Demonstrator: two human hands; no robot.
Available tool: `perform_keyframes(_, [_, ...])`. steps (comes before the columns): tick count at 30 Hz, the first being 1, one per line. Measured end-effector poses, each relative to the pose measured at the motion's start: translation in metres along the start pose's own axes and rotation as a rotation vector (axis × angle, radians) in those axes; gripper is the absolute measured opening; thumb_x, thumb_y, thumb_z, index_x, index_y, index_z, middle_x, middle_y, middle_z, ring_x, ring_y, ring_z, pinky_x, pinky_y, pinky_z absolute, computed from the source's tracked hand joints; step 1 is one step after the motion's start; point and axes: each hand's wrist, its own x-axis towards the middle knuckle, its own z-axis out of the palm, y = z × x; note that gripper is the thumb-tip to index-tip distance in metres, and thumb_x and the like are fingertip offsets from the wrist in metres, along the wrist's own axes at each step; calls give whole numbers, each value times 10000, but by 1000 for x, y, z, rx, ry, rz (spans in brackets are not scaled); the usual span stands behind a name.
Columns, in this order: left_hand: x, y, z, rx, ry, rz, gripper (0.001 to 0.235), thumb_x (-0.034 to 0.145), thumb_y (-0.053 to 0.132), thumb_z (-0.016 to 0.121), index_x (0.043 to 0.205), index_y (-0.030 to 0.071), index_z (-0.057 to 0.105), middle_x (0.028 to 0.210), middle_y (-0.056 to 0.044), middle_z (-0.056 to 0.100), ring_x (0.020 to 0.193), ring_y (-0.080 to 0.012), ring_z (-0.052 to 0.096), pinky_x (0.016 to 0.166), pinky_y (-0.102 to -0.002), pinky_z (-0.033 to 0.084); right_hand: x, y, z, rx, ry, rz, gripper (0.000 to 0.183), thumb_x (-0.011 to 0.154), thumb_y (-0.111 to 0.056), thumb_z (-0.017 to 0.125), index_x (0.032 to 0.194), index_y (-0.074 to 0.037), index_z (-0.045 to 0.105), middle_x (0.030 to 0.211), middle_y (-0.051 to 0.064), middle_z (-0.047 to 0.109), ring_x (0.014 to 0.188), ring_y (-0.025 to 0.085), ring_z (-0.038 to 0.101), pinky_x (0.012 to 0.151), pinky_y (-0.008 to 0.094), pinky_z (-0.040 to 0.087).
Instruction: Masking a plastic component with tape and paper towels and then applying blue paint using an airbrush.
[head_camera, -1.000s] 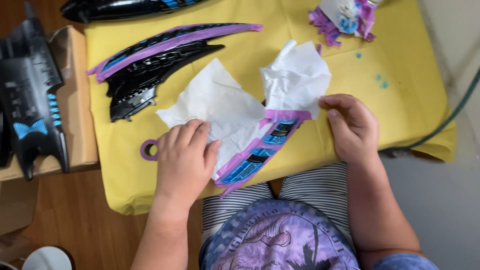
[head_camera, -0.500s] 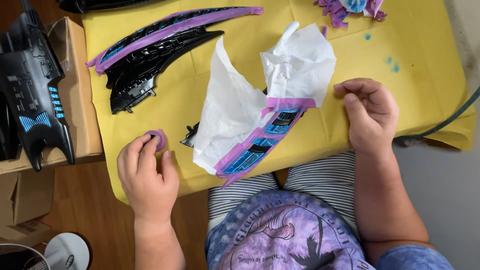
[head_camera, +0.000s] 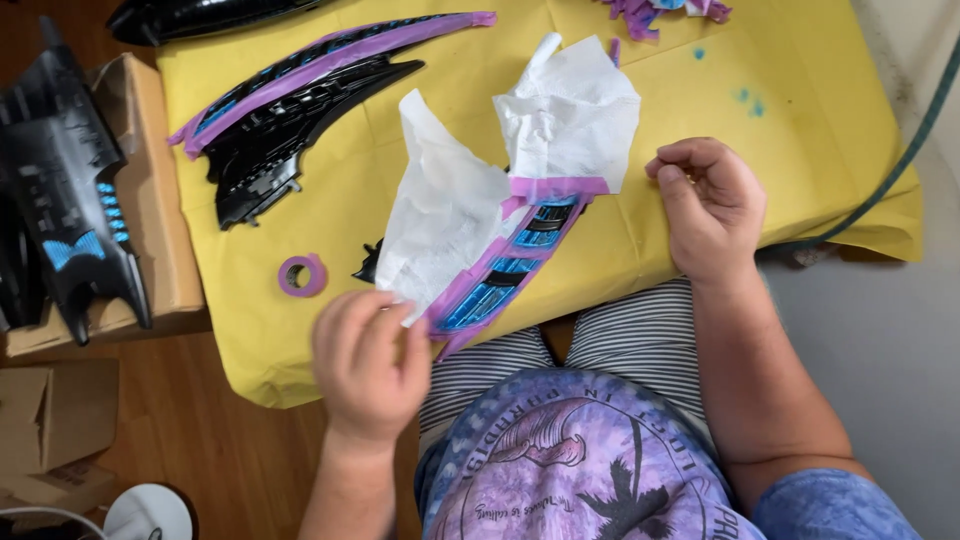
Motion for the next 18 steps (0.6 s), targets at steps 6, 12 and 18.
perform_keyframes(6, [5, -3, -18, 137, 52, -96, 99, 976, -42, 604, 966, -12, 698, 1019, -141, 636, 933, -334, 620, 870, -469, 500, -14, -10, -3, -76, 53, 146, 44, 1130, 123, 563, 1148, 103, 598, 1041, 224, 629, 956, 264, 657, 892, 336, 574])
perform_keyframes(12, [-3, -48, -41, 264, -109, -358, 222, 893, 88, 756, 1103, 39, 701, 1143, -71, 603, 1017, -318, 563, 918, -447, 476, -12, -5, -5, -84, 43, 205, 88, 1120, 132, 542, 1159, 93, 611, 1034, 214, 638, 986, 267, 683, 933, 348, 600])
perform_keyframes(18, [-2, -66, -35, 237, -129, -336, 122, 844, 32, 808, 899, 24, 699, 1129, -110, 612, 947, -327, 615, 811, -457, 492, -9, -7, -1, -85, 48, 177, 76, 1118, 121, 560, 1156, 81, 613, 1030, 200, 642, 972, 247, 672, 915, 334, 590])
